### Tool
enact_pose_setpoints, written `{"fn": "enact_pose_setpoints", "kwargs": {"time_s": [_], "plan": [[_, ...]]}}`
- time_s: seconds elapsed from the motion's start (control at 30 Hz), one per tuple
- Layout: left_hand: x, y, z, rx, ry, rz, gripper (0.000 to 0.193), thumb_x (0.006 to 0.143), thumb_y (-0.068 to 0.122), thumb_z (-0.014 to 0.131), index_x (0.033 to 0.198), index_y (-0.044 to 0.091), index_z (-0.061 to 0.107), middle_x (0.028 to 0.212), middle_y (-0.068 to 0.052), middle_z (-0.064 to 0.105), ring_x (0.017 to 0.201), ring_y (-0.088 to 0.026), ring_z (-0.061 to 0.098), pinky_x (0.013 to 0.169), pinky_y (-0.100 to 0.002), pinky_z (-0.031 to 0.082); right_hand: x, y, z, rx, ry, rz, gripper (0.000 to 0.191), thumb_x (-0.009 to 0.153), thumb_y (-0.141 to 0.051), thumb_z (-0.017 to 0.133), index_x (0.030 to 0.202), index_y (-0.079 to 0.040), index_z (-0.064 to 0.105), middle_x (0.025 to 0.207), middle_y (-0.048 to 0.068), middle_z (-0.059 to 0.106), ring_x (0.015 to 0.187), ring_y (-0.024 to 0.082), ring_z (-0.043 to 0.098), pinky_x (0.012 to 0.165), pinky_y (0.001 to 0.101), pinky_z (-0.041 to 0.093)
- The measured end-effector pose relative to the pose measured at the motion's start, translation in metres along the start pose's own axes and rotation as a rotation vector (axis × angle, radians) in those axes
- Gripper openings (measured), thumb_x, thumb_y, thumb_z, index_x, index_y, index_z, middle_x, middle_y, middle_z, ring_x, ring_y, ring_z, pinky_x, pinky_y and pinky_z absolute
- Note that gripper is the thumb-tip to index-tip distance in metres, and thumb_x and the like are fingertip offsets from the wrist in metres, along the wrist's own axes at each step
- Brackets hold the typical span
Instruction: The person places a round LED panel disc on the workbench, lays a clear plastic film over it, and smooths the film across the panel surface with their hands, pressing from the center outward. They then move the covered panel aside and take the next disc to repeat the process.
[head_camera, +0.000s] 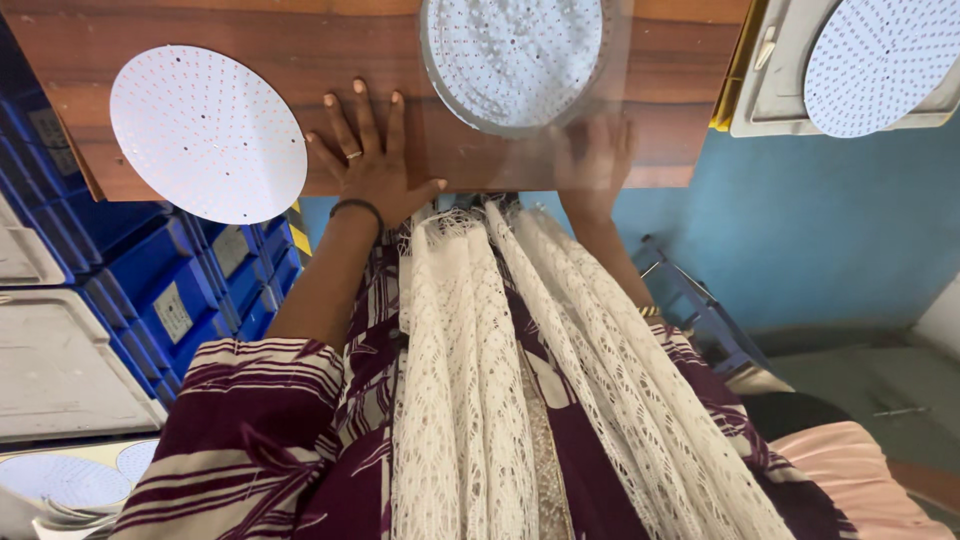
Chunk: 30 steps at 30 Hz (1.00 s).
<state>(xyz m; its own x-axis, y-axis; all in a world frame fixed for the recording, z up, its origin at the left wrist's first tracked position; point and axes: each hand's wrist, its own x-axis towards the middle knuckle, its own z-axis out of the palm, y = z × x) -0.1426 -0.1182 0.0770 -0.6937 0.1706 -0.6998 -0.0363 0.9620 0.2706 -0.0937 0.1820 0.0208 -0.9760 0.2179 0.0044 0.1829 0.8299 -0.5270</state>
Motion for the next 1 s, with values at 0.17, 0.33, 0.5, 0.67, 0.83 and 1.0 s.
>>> {"fn": "enact_pose_setpoints", "kwargs": {"time_s": [0.17, 0.33, 0.5, 0.67, 0.83, 1.0], "plan": [[-0.001, -0.001, 0.001, -0.005, -0.006, 0.009, 0.125, 0.081, 0.078, 0.064, 0.17, 0.019, -0.001, 0.168, -0.023, -0.025, 0.147, -0.054, -0.031, 0.108, -0.086, -0.015, 0.011, -0.001, -0.003, -0.153, -0.118, -0.141, 0.052, 0.09, -0.047, 0.08, 0.104, 0.0, 0.061, 0.139, 0.025, 0.051, 0.149, 0.048, 0.032, 0.127, 0.0659, 0.015], [0.0, 0.002, -0.002, 0.011, -0.043, -0.007, 0.126, 0.08, 0.077, 0.063, 0.17, 0.018, -0.003, 0.168, -0.023, -0.026, 0.146, -0.054, -0.032, 0.108, -0.085, -0.015, 0.028, -0.009, -0.003, -0.17, -0.146, -0.123, 0.065, 0.095, -0.045, 0.068, 0.134, 0.007, 0.06, 0.164, 0.035, 0.026, 0.156, 0.051, 0.011, 0.13, 0.0631, 0.007], [0.001, 0.003, -0.005, 0.023, -0.058, -0.004, 0.126, 0.08, 0.077, 0.063, 0.17, 0.018, -0.004, 0.167, -0.024, -0.028, 0.145, -0.055, -0.033, 0.107, -0.086, -0.014, 0.029, -0.013, 0.001, -0.226, -0.152, -0.137, 0.057, 0.093, -0.046, 0.062, 0.123, 0.002, 0.061, 0.163, 0.031, 0.025, 0.154, 0.049, 0.014, 0.128, 0.0646, 0.006], [0.004, 0.003, -0.006, 0.025, -0.063, 0.005, 0.127, 0.079, 0.077, 0.063, 0.169, 0.018, -0.004, 0.166, -0.024, -0.029, 0.144, -0.054, -0.034, 0.107, -0.085, -0.015, 0.024, -0.012, 0.011, -0.294, -0.071, -0.152, 0.08, 0.095, -0.051, 0.057, 0.15, 0.006, 0.048, 0.16, 0.021, 0.034, 0.156, 0.046, 0.017, 0.129, 0.0648, 0.006], [0.008, 0.001, -0.005, 0.028, -0.077, 0.011, 0.127, 0.08, 0.077, 0.063, 0.169, 0.018, -0.006, 0.165, -0.024, -0.031, 0.142, -0.054, -0.036, 0.107, -0.085, -0.015, 0.031, -0.011, 0.009, -0.253, -0.023, -0.1, 0.075, 0.096, -0.046, 0.054, 0.153, 0.002, 0.045, 0.165, 0.019, 0.034, 0.159, 0.041, 0.018, 0.132, 0.0607, 0.008], [0.007, 0.0, -0.003, 0.034, -0.077, 0.007, 0.125, 0.082, 0.075, 0.064, 0.17, 0.02, -0.005, 0.165, -0.025, -0.031, 0.143, -0.055, -0.036, 0.107, -0.086, -0.015, 0.037, -0.015, -0.003, -0.245, -0.082, -0.153, 0.077, 0.1, -0.047, 0.055, 0.158, 0.003, 0.043, 0.168, 0.016, 0.033, 0.159, 0.041, 0.017, 0.13, 0.0618, 0.008]]}}
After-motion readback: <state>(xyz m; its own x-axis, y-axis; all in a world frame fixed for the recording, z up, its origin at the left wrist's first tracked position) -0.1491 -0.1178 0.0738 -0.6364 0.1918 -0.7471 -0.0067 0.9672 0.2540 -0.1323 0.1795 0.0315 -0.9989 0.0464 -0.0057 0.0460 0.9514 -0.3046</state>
